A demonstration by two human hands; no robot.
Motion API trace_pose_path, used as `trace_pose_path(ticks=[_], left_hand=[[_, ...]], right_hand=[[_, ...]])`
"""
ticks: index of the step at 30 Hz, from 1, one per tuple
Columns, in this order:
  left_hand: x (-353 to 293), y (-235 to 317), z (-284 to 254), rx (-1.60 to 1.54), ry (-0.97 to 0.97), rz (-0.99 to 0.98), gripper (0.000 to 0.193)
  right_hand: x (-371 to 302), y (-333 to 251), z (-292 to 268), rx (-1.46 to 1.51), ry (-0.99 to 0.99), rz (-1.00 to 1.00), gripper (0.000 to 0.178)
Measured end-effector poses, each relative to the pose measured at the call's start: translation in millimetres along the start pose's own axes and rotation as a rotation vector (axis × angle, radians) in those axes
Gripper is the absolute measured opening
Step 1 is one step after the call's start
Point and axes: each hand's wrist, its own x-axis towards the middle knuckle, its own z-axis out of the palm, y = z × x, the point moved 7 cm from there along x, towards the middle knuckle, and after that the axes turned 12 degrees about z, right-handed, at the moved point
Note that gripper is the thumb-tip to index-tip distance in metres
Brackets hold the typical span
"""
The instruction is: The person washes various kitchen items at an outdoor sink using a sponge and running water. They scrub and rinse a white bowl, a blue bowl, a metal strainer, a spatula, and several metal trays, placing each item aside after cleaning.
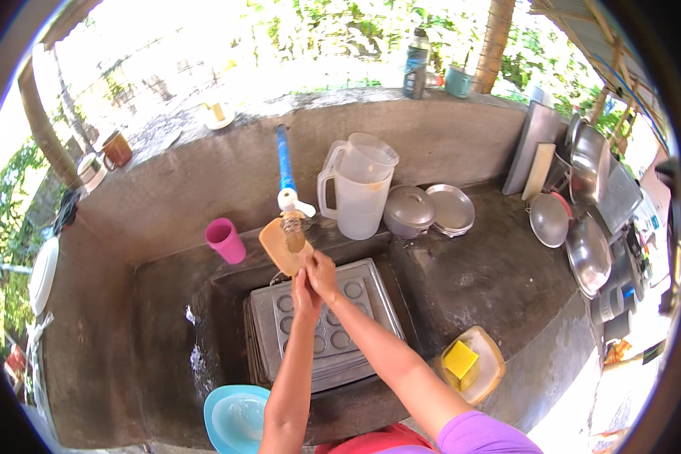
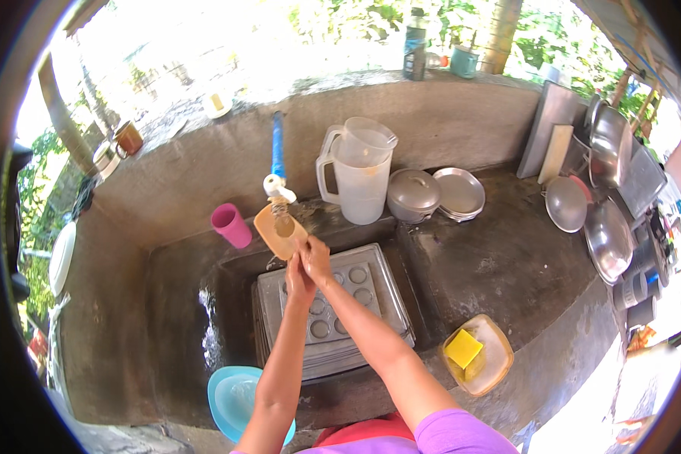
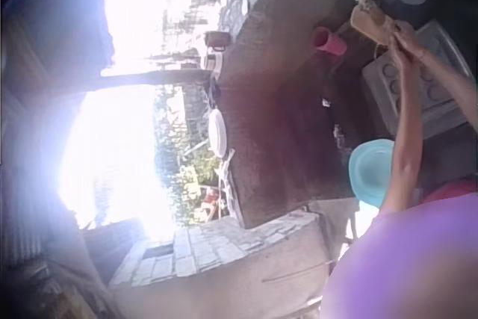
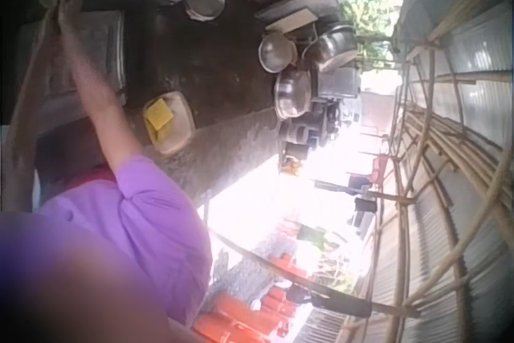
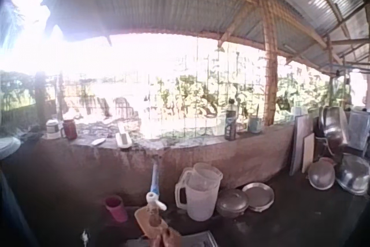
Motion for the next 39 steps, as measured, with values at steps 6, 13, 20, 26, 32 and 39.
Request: trace_pose_path(ticks=[6, 13, 20, 26, 32, 39], left_hand=[[40, 26, 11, 0.284, -0.076, 0.093, 0.033], [37, 59, 28, 0.257, 0.057, 0.271, 0.017], [59, 145, 51, 0.212, 0.022, 0.469, 0.018], [44, 146, 32, 0.408, 0.009, 0.573, 0.018], [14, 36, -16, 0.426, 0.006, 0.01, 0.02], [-19, -10, -27, 0.351, -0.07, -0.171, 0.017]], right_hand=[[-3, -16, 0, 0.167, -0.173, -0.071, 0.038], [1, -20, 23, -0.084, -0.302, -0.156, 0.04], [-44, 63, -5, -0.158, -0.473, -0.062, 0.043], [-37, 131, -53, -0.338, -0.305, 0.248, 0.025], [6, -2, 2, 0.503, -0.672, 0.345, 0.012], [23, -63, 17, 0.323, -0.634, -0.083, 0.024]])
